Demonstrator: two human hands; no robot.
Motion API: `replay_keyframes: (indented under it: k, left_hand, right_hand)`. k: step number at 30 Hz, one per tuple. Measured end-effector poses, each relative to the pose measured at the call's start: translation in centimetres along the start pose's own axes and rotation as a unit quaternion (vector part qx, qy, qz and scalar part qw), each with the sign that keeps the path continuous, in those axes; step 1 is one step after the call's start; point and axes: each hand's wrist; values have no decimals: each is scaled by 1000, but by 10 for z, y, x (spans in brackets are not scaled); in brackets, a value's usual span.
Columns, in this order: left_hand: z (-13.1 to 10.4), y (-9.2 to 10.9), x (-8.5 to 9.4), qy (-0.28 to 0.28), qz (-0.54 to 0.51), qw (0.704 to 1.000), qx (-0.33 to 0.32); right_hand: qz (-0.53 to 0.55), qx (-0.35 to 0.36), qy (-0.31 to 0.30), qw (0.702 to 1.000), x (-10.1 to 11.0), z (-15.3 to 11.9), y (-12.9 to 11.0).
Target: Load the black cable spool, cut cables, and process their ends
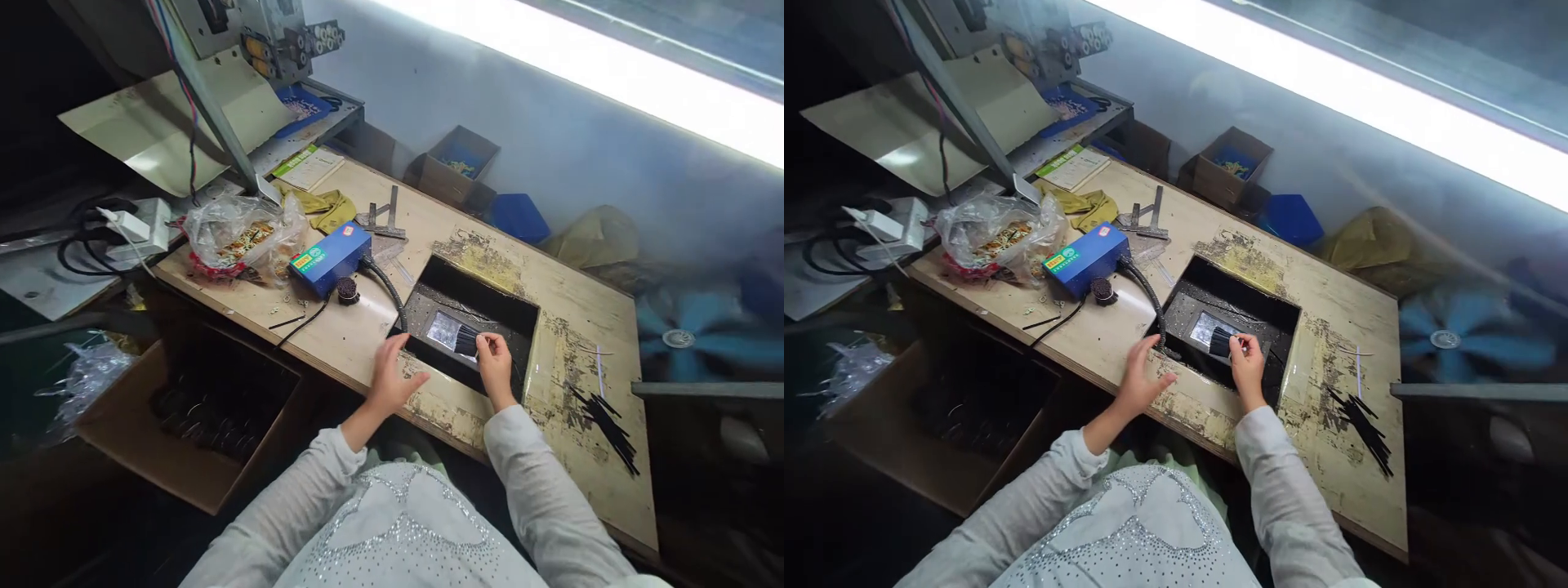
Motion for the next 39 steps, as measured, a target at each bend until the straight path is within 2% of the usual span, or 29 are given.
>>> replay_keyframes:
  k: [3,6,8,11,17,28,32,36,39]
  left_hand:
    - [3,-26,32,60,185,975,-107]
    - [5,-44,48,94,282,946,-132]
    - [5,-49,49,95,309,937,-131]
    - [5,-50,45,78,324,935,-124]
    - [4,-49,44,80,337,931,-113]
    - [5,-49,43,83,330,933,-120]
    - [5,-49,44,82,331,932,-123]
    - [7,-49,45,86,332,929,-137]
    - [8,-50,46,89,333,927,-146]
  right_hand:
    - [-201,77,-34,976,13,38,31]
    - [-318,108,-115,935,9,60,55]
    - [-374,114,-157,907,3,68,65]
    - [-434,115,-186,874,-4,77,74]
    - [-488,121,-196,842,-8,88,78]
    - [-521,112,-210,820,-14,94,79]
    - [-517,114,-208,823,-16,92,79]
    - [-473,125,-189,852,-5,90,66]
    - [-401,145,-147,893,24,97,44]
Point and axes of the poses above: each hand's wrist, its own z-axis towards the middle knuckle, its own x-axis out of the back of the hand, y = z × x
